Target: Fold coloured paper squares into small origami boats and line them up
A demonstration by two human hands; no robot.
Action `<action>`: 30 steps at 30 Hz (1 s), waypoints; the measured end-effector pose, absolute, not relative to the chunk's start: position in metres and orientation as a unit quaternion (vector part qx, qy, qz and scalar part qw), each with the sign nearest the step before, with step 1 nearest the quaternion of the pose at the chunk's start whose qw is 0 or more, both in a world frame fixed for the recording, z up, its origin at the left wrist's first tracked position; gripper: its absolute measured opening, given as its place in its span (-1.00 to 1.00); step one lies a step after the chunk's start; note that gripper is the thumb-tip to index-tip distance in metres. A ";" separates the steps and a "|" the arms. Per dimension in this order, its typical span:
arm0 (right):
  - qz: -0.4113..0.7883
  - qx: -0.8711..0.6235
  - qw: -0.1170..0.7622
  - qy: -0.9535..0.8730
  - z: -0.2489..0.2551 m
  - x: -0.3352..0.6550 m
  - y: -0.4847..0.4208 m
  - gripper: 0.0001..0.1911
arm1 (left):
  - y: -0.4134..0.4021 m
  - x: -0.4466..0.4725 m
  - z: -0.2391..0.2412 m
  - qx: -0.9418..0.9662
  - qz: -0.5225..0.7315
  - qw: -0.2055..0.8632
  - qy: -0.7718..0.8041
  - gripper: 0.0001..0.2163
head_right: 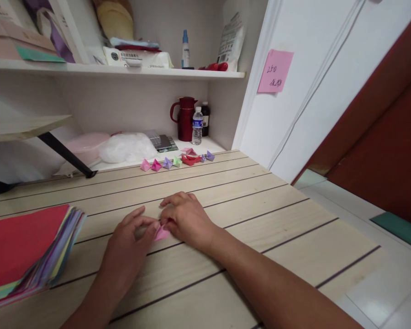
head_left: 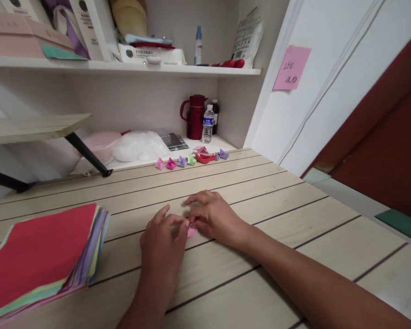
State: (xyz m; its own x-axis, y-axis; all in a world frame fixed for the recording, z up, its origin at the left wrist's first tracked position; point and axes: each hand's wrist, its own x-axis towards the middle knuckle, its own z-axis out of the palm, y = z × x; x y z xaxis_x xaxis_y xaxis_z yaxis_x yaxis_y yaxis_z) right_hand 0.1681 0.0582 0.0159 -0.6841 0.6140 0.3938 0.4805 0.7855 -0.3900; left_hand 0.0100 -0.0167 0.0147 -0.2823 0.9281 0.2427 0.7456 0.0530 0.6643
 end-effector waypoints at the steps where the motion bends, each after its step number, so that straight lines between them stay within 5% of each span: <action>1: 0.123 -0.305 0.254 -0.910 0.017 0.168 0.058 -0.87 | -0.017 0.007 0.018 0.579 0.389 0.134 0.704 -0.82; 8: 0.096 -0.321 0.233 -0.913 0.020 0.170 0.056 -0.87 | -0.015 -0.011 0.020 0.574 0.478 0.051 0.663 -0.79; 19: 0.129 -0.297 0.252 -0.912 0.015 0.167 0.055 -0.87 | -0.012 -0.010 0.010 0.615 0.457 0.043 0.641 -0.76; 30: 0.084 -0.303 0.246 -0.917 0.020 0.166 0.054 -0.90 | -0.023 -0.016 0.014 0.744 0.391 -0.013 0.542 -0.52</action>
